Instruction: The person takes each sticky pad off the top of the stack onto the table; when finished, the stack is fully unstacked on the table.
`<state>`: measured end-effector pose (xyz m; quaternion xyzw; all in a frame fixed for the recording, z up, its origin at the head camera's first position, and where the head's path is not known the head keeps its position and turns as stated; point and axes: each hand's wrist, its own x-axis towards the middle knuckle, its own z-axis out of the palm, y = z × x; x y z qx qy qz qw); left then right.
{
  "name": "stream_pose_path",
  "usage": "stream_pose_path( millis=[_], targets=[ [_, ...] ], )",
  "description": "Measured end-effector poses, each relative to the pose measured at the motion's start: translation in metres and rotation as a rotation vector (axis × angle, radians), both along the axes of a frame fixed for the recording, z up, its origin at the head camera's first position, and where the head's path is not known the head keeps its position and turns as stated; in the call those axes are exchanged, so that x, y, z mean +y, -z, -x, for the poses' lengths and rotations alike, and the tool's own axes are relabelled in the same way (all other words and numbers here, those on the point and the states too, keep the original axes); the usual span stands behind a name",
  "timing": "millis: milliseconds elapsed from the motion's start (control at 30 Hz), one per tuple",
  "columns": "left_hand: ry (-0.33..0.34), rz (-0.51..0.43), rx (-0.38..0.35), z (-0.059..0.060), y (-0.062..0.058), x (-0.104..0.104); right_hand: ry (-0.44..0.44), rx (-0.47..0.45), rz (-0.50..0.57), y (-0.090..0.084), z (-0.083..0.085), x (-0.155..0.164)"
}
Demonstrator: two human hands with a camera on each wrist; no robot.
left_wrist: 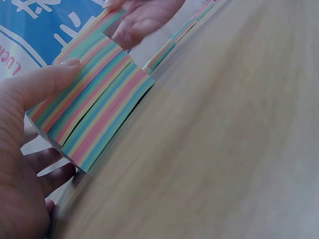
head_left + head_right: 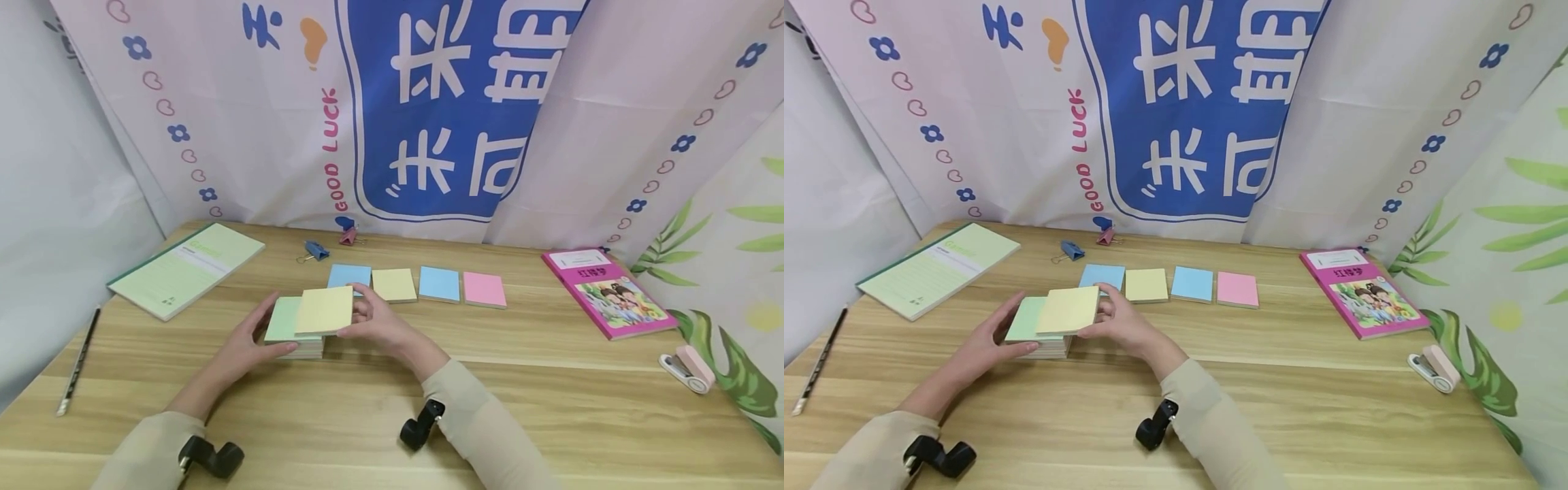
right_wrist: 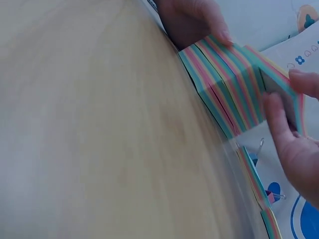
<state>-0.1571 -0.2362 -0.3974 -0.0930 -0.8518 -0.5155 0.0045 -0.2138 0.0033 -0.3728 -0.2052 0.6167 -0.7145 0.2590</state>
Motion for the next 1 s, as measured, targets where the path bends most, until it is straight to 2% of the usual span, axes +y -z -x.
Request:
stream_pose_path(
  millis=[167, 267, 500, 667, 800, 1000],
  targets=[
    [0.000, 0.015, -0.005, 0.000, 0.001, -0.001, 0.055, -0.102, 0.086, -0.005, 0.001, 0.024],
    [-0.004, 0.015, -0.006, -0.001, 0.000, -0.001, 0.099, -0.134, 0.134, -0.006, 0.004, 0.042],
    [-0.004, 0.025, -0.003, 0.000, 0.000, -0.002, 0.257, -0.120, 0.246, -0.014, 0.010, 0.095],
    [-0.011, 0.030, -0.005, 0.000, -0.001, -0.001, 0.411, -0.091, 0.272, -0.021, 0.019, 0.141],
    [-0.008, 0.034, -0.001, 0.000, -0.001, -0.002, 0.584, -0.099, 0.273, -0.022, 0.027, 0.177],
    [-0.008, 0.039, -0.001, 0.000, -0.001, -0.002, 0.841, -0.175, 0.351, -0.016, 0.039, 0.217]
  ],
)
